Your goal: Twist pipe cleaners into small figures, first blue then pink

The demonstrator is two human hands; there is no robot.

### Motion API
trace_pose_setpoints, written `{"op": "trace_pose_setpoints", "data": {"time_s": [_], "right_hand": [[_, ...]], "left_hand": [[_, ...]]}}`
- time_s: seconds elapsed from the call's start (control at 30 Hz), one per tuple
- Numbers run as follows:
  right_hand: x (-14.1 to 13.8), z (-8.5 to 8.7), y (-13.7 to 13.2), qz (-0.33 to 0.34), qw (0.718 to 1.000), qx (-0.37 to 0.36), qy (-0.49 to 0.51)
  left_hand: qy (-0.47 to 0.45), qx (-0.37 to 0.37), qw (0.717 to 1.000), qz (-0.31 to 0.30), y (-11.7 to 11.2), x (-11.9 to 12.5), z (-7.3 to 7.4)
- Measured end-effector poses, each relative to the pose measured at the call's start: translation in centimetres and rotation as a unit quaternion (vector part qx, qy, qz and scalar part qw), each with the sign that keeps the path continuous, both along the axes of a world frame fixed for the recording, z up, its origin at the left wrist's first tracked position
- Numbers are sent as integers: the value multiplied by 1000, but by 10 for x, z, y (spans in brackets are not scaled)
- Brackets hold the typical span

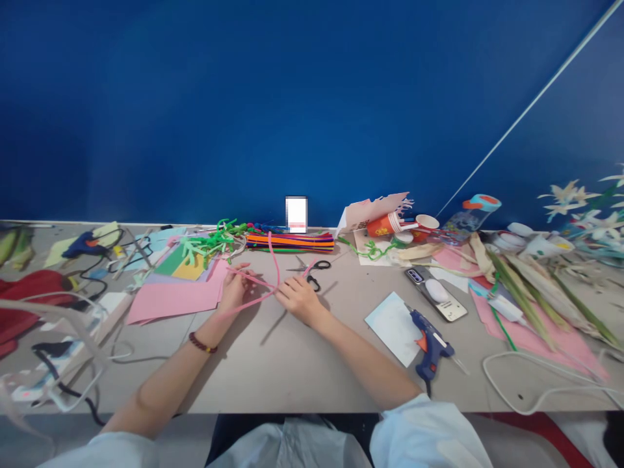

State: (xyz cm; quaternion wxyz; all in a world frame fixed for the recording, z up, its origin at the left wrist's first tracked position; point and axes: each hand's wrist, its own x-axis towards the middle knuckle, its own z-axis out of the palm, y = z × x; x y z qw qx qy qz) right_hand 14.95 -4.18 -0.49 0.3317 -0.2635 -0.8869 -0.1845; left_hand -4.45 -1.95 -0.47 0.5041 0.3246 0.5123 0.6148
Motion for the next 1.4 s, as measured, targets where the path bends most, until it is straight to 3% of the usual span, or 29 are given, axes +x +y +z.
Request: {"op": "trace_pose_setpoints", "data": {"time_s": [0.17,0.37,0.5,0.6,0.73,0.83,0.97,1.07,1.13,1.4], "right_hand": [[-8,-11,0,2,997,-21,-75],[-9,-13,-1,-25,983,-125,-135],[-7,-1,-14,-20,969,-182,-163],[-11,7,-27,-53,962,-201,-177],[-21,8,-38,-89,952,-229,-181],[-25,6,-41,-108,945,-253,-177],[-28,6,-45,-128,933,-277,-192],[-29,4,-47,-144,927,-291,-189],[-28,3,-47,-153,927,-294,-177],[-27,0,-48,-152,926,-301,-172]], "left_hand": [[-118,-51,992,16,7,-6,5],[-140,-85,986,23,9,-7,14],[-103,-69,992,12,8,-5,12],[-53,-56,997,0,6,-3,11],[90,-48,995,-14,1,-5,11],[242,-16,966,-87,-4,-5,12],[393,74,891,-215,-12,0,16],[411,153,847,-299,-14,3,19],[402,174,835,-333,-14,2,19],[408,238,812,-344,-8,0,10]]}}
